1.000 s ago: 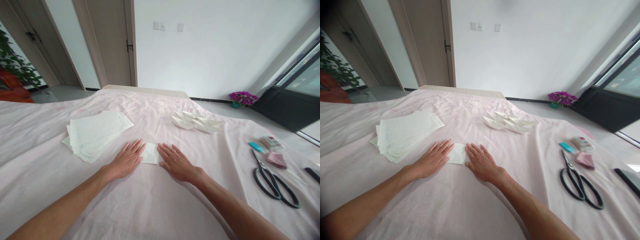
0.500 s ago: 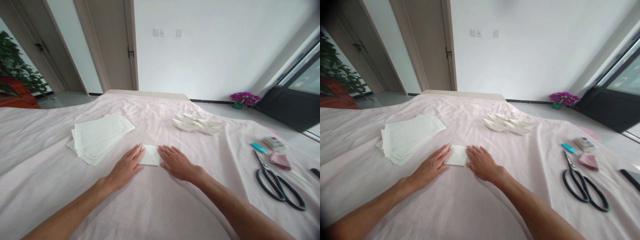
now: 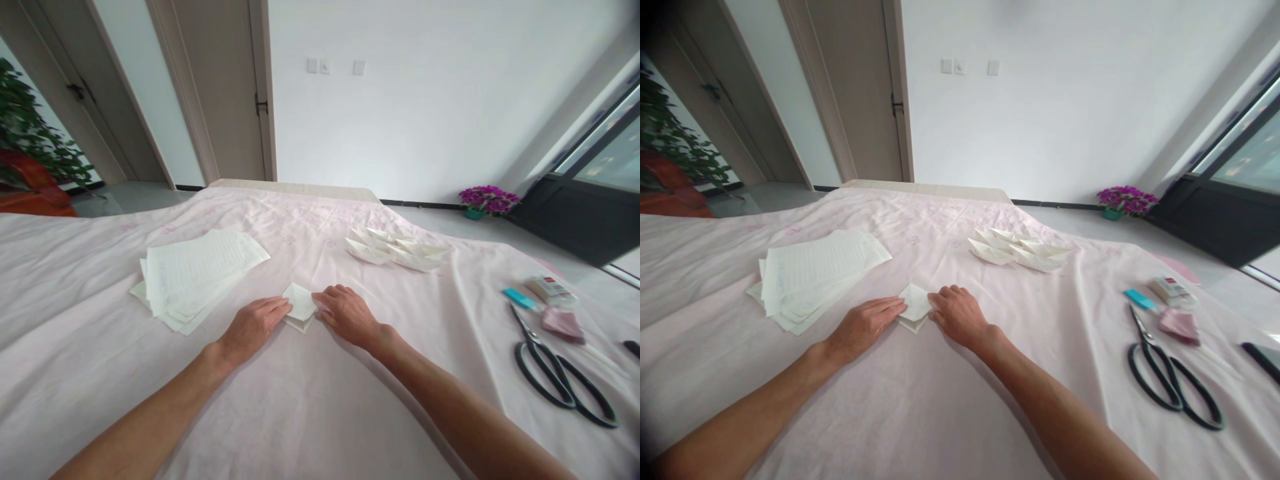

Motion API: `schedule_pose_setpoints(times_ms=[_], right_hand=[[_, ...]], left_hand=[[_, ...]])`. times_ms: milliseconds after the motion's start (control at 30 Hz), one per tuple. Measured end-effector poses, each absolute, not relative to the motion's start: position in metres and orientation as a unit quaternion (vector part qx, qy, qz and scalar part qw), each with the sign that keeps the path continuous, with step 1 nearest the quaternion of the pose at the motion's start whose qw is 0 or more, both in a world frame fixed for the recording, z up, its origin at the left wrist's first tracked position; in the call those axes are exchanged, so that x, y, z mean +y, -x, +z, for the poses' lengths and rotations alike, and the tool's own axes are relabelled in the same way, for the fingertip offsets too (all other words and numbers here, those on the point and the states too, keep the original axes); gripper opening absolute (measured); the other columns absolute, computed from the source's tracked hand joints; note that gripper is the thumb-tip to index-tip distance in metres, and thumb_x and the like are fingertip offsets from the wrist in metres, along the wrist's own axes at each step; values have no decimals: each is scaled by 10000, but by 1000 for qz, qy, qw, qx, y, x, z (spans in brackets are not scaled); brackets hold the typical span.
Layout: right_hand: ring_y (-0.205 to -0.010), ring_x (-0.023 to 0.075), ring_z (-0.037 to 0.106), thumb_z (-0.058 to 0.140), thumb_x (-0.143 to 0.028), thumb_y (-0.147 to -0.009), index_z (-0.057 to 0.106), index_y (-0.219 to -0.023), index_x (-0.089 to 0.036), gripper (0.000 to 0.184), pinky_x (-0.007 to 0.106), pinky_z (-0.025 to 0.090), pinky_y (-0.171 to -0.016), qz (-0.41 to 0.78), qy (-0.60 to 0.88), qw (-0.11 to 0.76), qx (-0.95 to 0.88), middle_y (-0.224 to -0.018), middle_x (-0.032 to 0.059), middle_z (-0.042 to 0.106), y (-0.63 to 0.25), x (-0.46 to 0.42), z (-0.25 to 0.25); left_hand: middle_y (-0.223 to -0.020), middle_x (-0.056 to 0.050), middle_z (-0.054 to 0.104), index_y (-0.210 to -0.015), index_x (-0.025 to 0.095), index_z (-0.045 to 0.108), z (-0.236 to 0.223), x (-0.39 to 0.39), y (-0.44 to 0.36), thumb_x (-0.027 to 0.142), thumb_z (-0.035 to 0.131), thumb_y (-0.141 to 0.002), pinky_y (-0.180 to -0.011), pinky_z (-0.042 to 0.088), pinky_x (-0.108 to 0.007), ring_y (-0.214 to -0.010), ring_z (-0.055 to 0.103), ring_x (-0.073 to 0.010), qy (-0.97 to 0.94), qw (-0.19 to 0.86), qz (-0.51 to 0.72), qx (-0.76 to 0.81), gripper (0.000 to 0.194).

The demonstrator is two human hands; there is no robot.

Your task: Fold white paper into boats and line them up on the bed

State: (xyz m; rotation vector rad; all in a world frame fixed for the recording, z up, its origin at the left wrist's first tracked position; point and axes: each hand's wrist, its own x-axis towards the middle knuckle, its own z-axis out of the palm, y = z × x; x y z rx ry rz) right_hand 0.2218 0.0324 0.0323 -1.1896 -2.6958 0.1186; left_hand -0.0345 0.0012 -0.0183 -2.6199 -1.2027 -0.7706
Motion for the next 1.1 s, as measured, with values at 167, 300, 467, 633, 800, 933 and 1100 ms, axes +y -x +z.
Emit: schedule_pose_setpoints(times_ms=[167, 300, 467, 633, 800, 933, 1100], right_hand=[[-926, 178, 548, 502, -257, -972, 678, -1034, -225, 190, 293, 396, -810, 25, 378, 125, -917, -1012, 59, 639, -215, 44, 23], [-914, 174, 542, 439, -248, -999, 690, -1008, -221, 252, 289, 403, -802, 11, 362, 143, -921, -965, 60, 639, -213, 50, 11], [-857, 165, 528, 471, -267, -990, 668, -907, -194, 226, 275, 397, -776, 12, 389, 157, -908, -906, 51, 622, -212, 51, 8], [-841, 166, 521, 504, -266, -976, 632, -849, -183, 198, 276, 386, -772, 23, 427, 158, -890, -889, 43, 615, -208, 50, 12], [-850, 180, 514, 478, -249, -980, 595, -832, -187, 199, 293, 378, -781, 15, 459, 158, -874, -894, 52, 601, -203, 49, 9], [-846, 188, 503, 443, -255, -989, 566, -823, -197, 215, 311, 371, -794, 11, 480, 169, -861, -899, 50, 582, -202, 47, 5], [-861, 206, 487, 415, -267, -995, 554, -836, -210, 219, 323, 369, -775, 6, 498, 172, -850, -906, 60, 564, -201, 45, 3]], left_hand=[[-1183, -61, 700, -1153, 213, 641, -18, 5, 38, 172, 425, -970, -949, 545, -337, -1081, 666, -181, 857, 5, -259, -446, 286], [-1166, -55, 703, -1154, 220, 634, -14, 6, 38, 186, 439, -969, -922, 545, -335, -1043, 674, -183, 843, -31, -258, -471, 271], [-1058, -58, 697, -980, 204, 684, -6, 4, 37, 188, 529, -930, -861, 524, -308, -953, 657, -178, 807, -26, -271, -524, 164], [-1011, -34, 680, -865, 216, 699, -3, 7, 41, 233, 604, -886, -837, 498, -304, -922, 641, -176, 765, -51, -287, -575, 99], [-1057, -25, 678, -860, 225, 709, -6, 13, 47, 235, 623, -849, -860, 496, -307, -960, 646, -180, 742, -120, -306, -584, 87], [-1056, -32, 679, -828, 225, 718, -9, 15, 48, 265, 612, -853, -870, 493, -325, -955, 643, -187, 733, -127, -316, -589, 116], [-1082, -39, 681, -880, 230, 739, -13, 22, 52, 286, 549, -886, -915, 486, -349, -985, 635, -194, 738, -146, -311, -581, 198]])
